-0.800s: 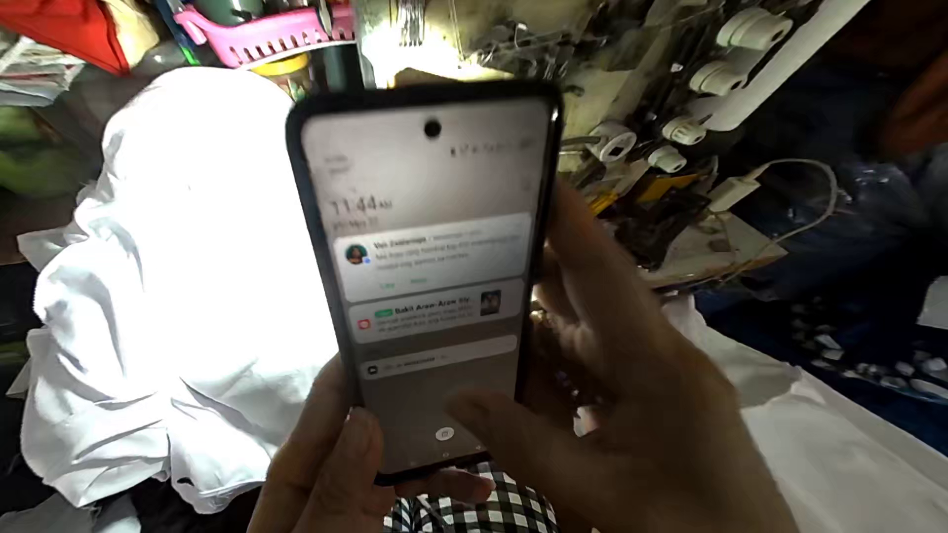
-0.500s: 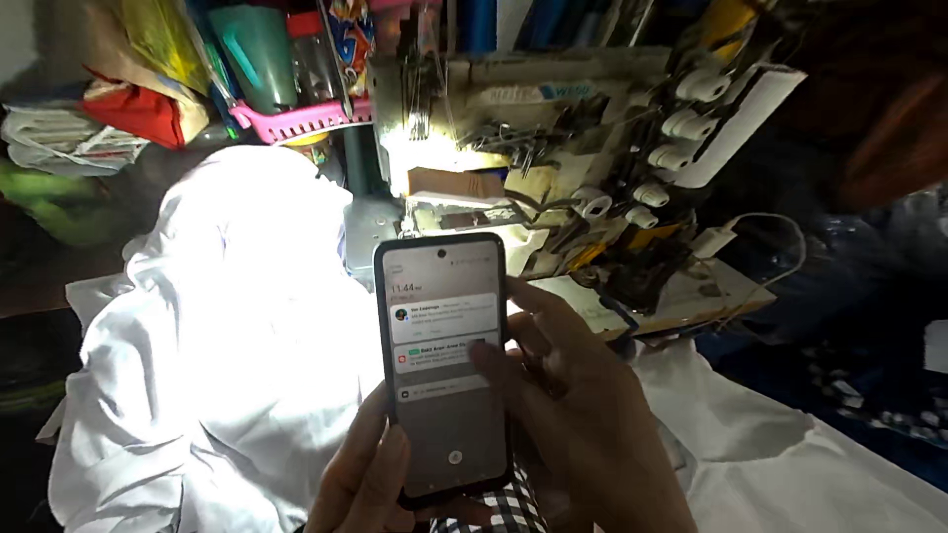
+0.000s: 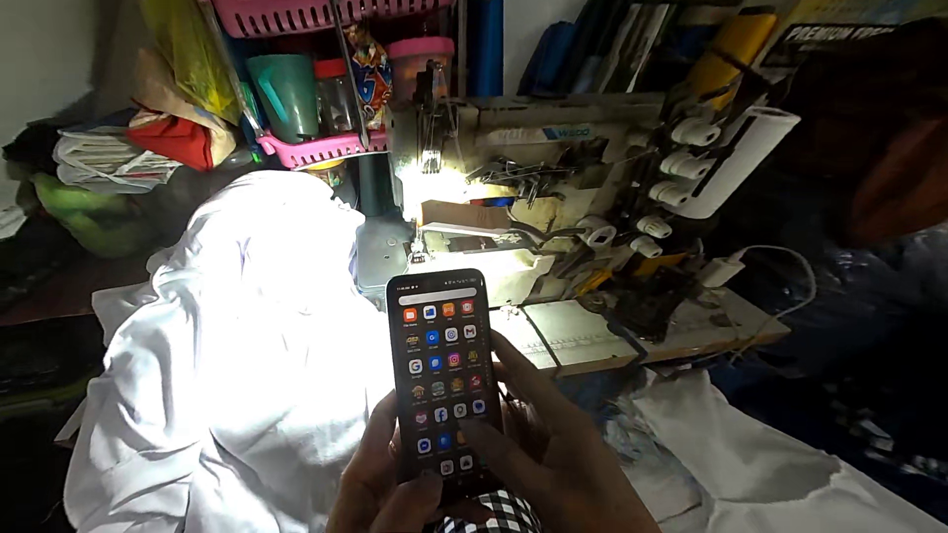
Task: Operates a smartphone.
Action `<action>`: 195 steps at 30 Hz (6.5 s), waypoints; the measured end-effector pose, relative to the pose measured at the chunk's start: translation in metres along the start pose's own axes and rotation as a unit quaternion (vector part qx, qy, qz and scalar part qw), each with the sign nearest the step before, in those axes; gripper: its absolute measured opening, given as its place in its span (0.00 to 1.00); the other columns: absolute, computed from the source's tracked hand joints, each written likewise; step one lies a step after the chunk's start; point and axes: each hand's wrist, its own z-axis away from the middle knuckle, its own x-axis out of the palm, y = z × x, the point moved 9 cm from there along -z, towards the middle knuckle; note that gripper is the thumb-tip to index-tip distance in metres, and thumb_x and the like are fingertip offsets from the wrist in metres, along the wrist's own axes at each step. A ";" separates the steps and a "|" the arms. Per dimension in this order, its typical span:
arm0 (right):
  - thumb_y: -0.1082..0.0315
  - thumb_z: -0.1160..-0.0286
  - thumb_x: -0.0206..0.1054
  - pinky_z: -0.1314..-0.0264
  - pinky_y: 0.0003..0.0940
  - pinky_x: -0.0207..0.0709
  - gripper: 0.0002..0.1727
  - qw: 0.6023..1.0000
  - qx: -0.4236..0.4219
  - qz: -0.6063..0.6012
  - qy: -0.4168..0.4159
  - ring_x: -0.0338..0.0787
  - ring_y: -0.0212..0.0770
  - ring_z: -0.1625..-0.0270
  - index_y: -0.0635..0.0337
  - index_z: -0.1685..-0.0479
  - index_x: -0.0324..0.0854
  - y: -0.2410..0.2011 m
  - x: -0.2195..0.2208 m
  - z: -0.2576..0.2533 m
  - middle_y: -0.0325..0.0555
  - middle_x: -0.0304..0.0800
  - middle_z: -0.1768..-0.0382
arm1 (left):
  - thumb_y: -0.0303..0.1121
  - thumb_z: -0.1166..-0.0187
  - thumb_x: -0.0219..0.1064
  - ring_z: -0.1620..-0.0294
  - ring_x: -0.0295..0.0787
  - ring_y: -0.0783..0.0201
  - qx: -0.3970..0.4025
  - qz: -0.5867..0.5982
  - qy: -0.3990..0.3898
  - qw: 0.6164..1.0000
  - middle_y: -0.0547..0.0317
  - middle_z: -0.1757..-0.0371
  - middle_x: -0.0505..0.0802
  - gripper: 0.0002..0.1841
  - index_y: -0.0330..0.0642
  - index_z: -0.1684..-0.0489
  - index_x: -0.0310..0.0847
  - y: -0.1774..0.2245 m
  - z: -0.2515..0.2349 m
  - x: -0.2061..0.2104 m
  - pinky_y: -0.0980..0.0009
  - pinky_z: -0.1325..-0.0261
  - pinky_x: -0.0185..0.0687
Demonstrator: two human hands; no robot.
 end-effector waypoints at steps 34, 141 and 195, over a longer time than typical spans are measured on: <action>0.67 0.29 0.69 0.36 0.71 0.74 0.16 0.881 -0.096 0.457 0.081 0.89 0.63 0.38 0.58 0.43 0.92 0.142 -0.055 -0.077 0.56 0.92 0.45 | 0.11 0.31 0.50 0.36 0.91 0.54 0.019 0.050 -0.044 0.998 0.57 0.29 0.86 0.37 0.42 0.18 0.46 0.007 0.006 0.001 0.48 0.43 0.92; 0.73 0.24 0.64 0.10 0.41 0.65 0.53 0.965 -0.140 -0.154 -0.161 0.65 0.37 0.12 0.56 0.03 0.28 -0.023 0.023 0.029 0.46 0.55 0.09 | 0.16 0.25 0.56 0.31 0.88 0.57 0.040 0.018 -0.069 0.997 0.57 0.27 0.85 0.36 0.44 0.14 0.51 0.025 0.016 0.009 0.54 0.38 0.91; 0.60 0.17 0.66 0.37 0.27 0.87 0.36 0.989 -0.085 -0.086 0.084 0.92 0.33 0.40 0.41 0.09 0.60 -0.012 -0.003 0.005 0.39 0.89 0.36 | 0.13 0.26 0.54 0.34 0.89 0.61 0.016 -0.009 -0.069 0.997 0.64 0.30 0.86 0.33 0.42 0.20 0.50 -0.002 0.011 0.013 0.54 0.41 0.93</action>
